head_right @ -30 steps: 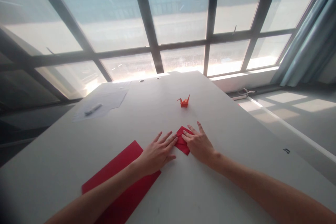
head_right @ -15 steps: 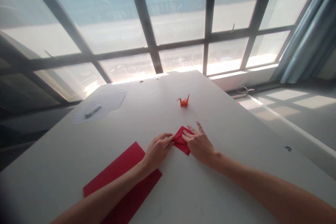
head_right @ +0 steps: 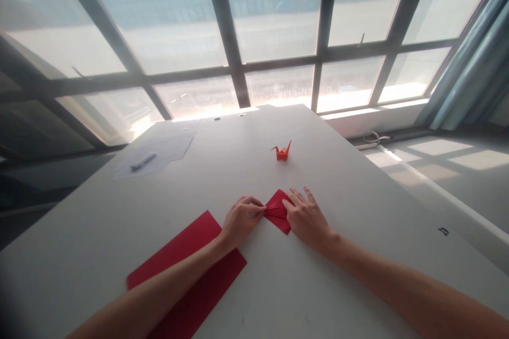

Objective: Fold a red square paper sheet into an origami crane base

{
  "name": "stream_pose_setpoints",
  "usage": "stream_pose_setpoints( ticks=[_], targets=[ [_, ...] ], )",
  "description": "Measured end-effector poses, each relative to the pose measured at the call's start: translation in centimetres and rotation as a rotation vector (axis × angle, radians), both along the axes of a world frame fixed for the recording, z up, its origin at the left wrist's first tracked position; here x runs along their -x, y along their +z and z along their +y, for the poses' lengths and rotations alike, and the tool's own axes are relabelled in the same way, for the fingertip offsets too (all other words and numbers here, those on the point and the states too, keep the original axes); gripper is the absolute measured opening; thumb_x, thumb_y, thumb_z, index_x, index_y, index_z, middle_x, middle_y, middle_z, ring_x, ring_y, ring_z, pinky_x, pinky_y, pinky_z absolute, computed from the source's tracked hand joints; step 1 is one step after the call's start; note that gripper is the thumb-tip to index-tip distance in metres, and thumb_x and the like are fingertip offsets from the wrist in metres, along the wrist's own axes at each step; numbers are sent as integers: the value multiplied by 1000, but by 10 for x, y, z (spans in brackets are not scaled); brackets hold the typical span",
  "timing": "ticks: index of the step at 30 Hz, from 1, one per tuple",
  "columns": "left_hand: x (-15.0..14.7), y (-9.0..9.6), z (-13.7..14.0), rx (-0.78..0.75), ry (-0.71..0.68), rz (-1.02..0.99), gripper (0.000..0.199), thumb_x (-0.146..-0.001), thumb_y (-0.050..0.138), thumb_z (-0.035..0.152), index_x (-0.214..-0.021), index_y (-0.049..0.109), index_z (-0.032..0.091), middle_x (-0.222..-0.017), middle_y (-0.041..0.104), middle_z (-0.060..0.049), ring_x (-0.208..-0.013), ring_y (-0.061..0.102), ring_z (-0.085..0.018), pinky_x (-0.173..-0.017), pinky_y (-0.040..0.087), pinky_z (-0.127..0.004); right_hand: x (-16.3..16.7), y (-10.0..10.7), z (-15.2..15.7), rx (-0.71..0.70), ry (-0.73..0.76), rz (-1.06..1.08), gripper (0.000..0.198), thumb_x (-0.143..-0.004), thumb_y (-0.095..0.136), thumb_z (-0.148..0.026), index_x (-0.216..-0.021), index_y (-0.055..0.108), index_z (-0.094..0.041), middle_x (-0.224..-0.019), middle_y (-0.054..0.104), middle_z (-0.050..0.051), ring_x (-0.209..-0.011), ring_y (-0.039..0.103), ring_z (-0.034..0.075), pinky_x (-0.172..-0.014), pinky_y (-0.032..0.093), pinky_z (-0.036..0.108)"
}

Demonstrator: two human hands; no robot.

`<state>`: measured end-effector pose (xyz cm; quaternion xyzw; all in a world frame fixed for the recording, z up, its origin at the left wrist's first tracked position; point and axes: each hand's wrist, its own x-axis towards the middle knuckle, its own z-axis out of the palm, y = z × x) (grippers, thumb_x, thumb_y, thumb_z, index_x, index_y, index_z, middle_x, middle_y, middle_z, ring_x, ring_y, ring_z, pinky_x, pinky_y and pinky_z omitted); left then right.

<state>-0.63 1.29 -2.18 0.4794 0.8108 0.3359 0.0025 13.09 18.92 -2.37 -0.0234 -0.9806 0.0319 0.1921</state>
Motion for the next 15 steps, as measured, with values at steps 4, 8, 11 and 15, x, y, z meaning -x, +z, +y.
stream_pose_setpoints(
  ticks=[4, 8, 11, 15],
  targets=[
    [0, 0, 0, 17, -3, 18, 17, -88, 64, 23, -94, 78, 31, -95, 71, -1, -93, 61, -19, -90, 47, -34, 0, -4, 1, -15, -59, 6, 32, -92, 47, -16, -119, 64, -14, -126, 64, 14, -123, 53, 26, -114, 26, 46],
    [-1, 3, -1, 29, -22, 40, 17, -90, 63, 24, -93, 78, 30, -95, 71, -2, -92, 60, -19, -87, 47, -32, 2, -6, 0, -75, -74, -11, 35, -91, 47, -15, -123, 63, -11, -129, 63, 16, -126, 51, 29, -114, 25, 47],
    [-2, 5, 0, 43, -24, 47, 17, -90, 62, 25, -92, 78, 29, -94, 71, -3, -92, 60, -19, -87, 47, -33, 3, -9, -2, -115, -77, -14, 38, -91, 46, -13, -125, 62, -8, -130, 61, 19, -126, 51, 29, -113, 26, 47],
    [-2, 6, 0, 50, -28, 55, 17, -91, 62, 26, -91, 78, 28, -91, 71, -3, -91, 60, -19, -85, 47, -32, 4, -14, -1, -163, -63, -13, 38, -91, 45, -11, -124, 62, -4, -128, 62, 21, -123, 53, 30, -111, 29, 46]
  ],
)
